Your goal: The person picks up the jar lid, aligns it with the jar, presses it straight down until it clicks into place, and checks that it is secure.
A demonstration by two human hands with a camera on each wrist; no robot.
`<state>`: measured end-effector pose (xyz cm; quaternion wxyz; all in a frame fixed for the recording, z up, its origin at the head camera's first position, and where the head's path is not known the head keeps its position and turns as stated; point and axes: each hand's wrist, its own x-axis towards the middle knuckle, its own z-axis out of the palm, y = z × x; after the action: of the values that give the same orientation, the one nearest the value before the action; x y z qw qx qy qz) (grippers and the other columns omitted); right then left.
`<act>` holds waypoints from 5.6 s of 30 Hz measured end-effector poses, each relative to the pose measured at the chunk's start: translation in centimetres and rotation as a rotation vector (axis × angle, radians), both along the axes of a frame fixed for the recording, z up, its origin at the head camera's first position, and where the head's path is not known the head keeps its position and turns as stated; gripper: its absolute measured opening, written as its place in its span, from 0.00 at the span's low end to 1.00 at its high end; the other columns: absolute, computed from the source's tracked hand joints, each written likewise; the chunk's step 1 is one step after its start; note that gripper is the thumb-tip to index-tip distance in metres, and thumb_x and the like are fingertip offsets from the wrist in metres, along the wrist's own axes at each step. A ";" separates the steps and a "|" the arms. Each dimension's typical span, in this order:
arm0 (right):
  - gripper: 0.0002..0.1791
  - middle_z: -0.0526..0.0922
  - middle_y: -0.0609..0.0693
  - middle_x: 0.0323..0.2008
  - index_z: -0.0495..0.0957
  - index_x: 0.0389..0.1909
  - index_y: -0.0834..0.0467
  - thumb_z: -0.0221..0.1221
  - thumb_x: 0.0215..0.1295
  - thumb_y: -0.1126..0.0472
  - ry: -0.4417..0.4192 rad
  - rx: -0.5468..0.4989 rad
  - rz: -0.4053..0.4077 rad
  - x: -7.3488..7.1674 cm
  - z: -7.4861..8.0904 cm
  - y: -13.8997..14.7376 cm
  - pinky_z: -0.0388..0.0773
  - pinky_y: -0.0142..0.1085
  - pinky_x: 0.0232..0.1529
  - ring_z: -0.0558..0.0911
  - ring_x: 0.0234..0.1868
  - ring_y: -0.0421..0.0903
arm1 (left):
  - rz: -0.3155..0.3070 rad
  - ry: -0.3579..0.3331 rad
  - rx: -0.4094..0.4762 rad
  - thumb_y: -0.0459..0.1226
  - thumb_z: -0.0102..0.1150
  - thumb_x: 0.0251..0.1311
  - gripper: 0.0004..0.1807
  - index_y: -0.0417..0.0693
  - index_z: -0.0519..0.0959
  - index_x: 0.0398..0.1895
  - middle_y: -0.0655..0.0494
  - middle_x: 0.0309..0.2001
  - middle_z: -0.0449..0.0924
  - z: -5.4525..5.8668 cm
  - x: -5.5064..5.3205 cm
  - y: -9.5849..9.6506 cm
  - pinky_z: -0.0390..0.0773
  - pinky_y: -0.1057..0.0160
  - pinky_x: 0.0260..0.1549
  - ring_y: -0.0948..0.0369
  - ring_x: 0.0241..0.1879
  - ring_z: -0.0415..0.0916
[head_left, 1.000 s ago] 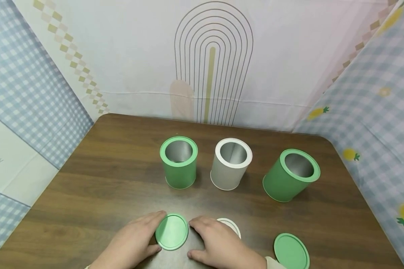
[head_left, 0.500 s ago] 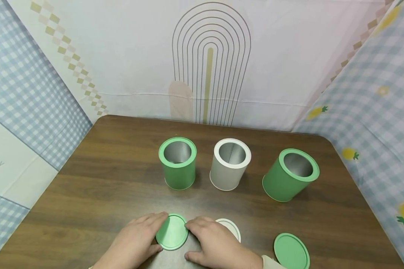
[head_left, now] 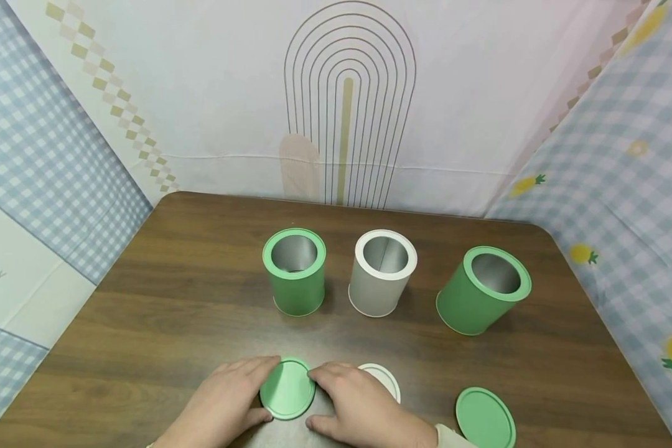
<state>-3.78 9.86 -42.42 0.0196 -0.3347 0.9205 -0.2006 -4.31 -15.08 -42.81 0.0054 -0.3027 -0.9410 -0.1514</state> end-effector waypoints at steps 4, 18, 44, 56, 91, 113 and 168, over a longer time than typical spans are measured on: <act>0.30 0.84 0.47 0.52 0.80 0.56 0.58 0.71 0.56 0.46 -0.011 -0.010 -0.019 0.0 -0.1 0.0 0.78 0.35 0.57 0.81 0.55 0.41 | 0.007 -0.024 0.025 0.50 0.78 0.45 0.41 0.42 0.76 0.63 0.52 0.58 0.81 0.0 -0.1 -0.1 0.79 0.47 0.51 0.54 0.56 0.79; 0.32 0.83 0.45 0.54 0.79 0.57 0.58 0.74 0.53 0.49 -0.004 -0.083 -0.077 0.1 0.2 -0.2 0.79 0.36 0.55 0.81 0.55 0.40 | 0.028 -0.057 0.136 0.50 0.77 0.47 0.40 0.44 0.76 0.64 0.56 0.58 0.80 0.3 0.0 0.1 0.80 0.52 0.53 0.58 0.56 0.78; 0.31 0.83 0.45 0.53 0.79 0.57 0.58 0.75 0.52 0.53 0.083 -0.160 -0.135 0.1 0.1 -0.2 0.79 0.39 0.57 0.82 0.55 0.43 | 0.065 -0.017 0.210 0.51 0.77 0.47 0.40 0.45 0.77 0.63 0.58 0.58 0.80 0.3 0.2 0.1 0.82 0.54 0.50 0.59 0.55 0.79; 0.32 0.83 0.45 0.52 0.79 0.56 0.58 0.76 0.50 0.52 0.126 -0.185 -0.146 -0.1 0.0 -0.3 0.79 0.39 0.57 0.82 0.55 0.43 | 0.058 0.043 0.244 0.52 0.77 0.47 0.39 0.50 0.77 0.64 0.61 0.57 0.80 0.4 0.1 0.3 0.82 0.56 0.48 0.62 0.55 0.79; 0.33 0.83 0.49 0.56 0.80 0.57 0.57 0.77 0.50 0.51 0.135 -0.258 -0.199 -0.2 0.6 -0.5 0.78 0.41 0.59 0.81 0.58 0.45 | 0.044 0.206 0.268 0.49 0.81 0.39 0.42 0.43 0.78 0.61 0.54 0.57 0.82 1.2 0.0 0.3 0.78 0.50 0.56 0.54 0.56 0.80; 0.34 0.84 0.48 0.54 0.81 0.54 0.57 0.80 0.44 0.53 0.197 -0.337 -0.216 -0.6 1.5 -1.1 0.80 0.38 0.56 0.81 0.58 0.44 | 0.057 0.281 0.297 0.49 0.80 0.39 0.44 0.40 0.77 0.62 0.51 0.56 0.82 1.8 -0.2 -0.2 0.73 0.57 0.60 0.55 0.56 0.81; 0.35 0.84 0.51 0.56 0.81 0.55 0.60 0.81 0.42 0.58 0.300 -0.460 -0.215 -2.3 4.3 -0.8 0.79 0.39 0.58 0.82 0.59 0.47 | 0.036 0.401 0.423 0.61 0.60 0.60 0.40 0.42 0.75 0.66 0.47 0.58 0.81 4.6 -2.3 0.7 0.71 0.61 0.63 0.52 0.55 0.82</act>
<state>-6.11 9.03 -38.08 -0.2145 -0.2569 0.8737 -0.3531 -6.58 -14.38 -38.16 0.2570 -0.3022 -0.8738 -0.2814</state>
